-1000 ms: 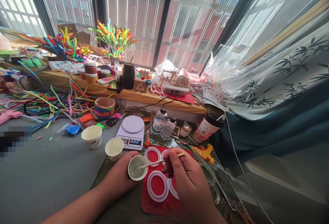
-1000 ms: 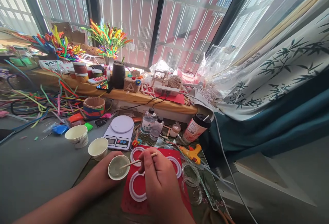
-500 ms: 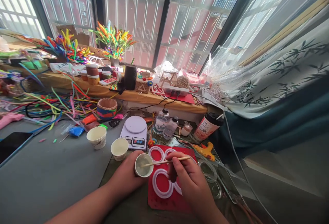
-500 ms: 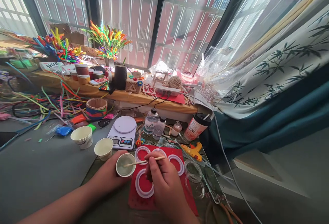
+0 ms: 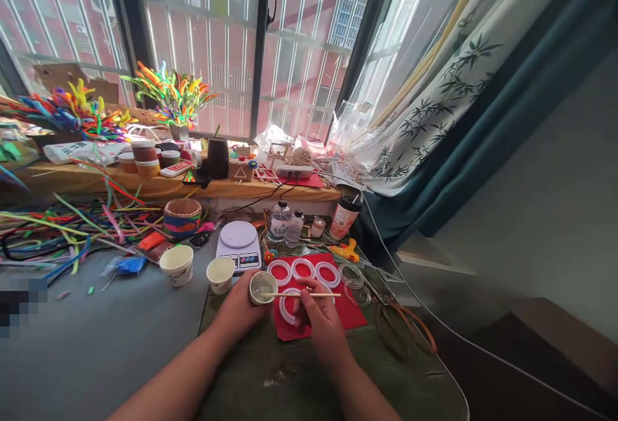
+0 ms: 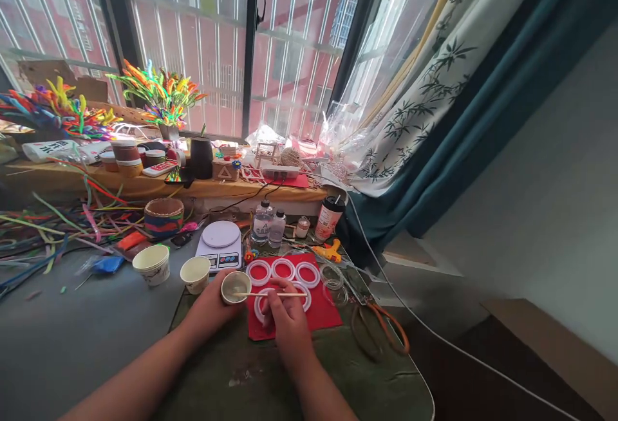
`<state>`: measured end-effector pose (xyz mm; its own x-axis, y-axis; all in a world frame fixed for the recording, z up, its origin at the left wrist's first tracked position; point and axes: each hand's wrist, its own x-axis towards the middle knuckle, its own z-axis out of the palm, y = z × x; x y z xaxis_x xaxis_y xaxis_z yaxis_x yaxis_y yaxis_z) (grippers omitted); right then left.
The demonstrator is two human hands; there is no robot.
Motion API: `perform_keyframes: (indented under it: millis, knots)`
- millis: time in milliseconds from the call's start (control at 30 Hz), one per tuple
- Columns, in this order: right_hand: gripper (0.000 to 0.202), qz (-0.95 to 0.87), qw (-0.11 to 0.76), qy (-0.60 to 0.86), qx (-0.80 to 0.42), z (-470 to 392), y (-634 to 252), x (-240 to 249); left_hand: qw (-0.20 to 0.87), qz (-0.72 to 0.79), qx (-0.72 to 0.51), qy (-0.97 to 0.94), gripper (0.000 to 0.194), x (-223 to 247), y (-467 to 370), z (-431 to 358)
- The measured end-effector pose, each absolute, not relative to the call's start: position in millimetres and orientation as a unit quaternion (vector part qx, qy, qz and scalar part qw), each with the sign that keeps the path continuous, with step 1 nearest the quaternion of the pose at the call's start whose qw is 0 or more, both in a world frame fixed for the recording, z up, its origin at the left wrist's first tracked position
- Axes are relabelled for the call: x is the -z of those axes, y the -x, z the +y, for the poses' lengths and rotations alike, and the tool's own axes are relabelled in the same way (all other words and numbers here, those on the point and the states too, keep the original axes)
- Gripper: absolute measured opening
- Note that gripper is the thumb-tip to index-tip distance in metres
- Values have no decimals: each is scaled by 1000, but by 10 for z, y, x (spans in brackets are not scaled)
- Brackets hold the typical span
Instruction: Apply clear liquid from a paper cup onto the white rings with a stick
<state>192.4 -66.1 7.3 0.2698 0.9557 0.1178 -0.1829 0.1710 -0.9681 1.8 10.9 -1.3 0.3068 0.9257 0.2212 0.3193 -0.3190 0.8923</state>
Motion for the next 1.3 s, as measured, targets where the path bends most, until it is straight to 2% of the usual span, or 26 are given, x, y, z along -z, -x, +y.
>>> perform_keyframes:
  millis: [233,433,633,933,1100,1200,1233,1300]
  knots:
    - [50,-413,653,495,-397,-786,-1854,182,386,435,-412,-702,47,2,6,101]
    - [46,-446,649,494,-369,-873,-1804,171,376,434,-406,-711,44,-9,18,63]
    - [52,-499,612,501,-354,-964,-1986,-150,385,452,-392,-703,46,18,-19,88]
    - [55,-594,523,484,-373,-260,-2010,-830,381,495,-381,-682,40,22,26,98]
    - [42,-650,473,496,-330,-55,-1955,-1054,374,521,-394,-658,39,-33,46,89]
    - [43,-684,438,476,-337,-30,-1978,-1081,382,523,-404,-646,40,-54,9,73]
    - [43,-693,433,472,-331,-31,-1995,-1080,385,522,-405,-644,41,-56,-9,66]
    - [45,-708,443,494,-241,-36,-2041,-1076,393,520,-400,-645,41,-56,-48,50]
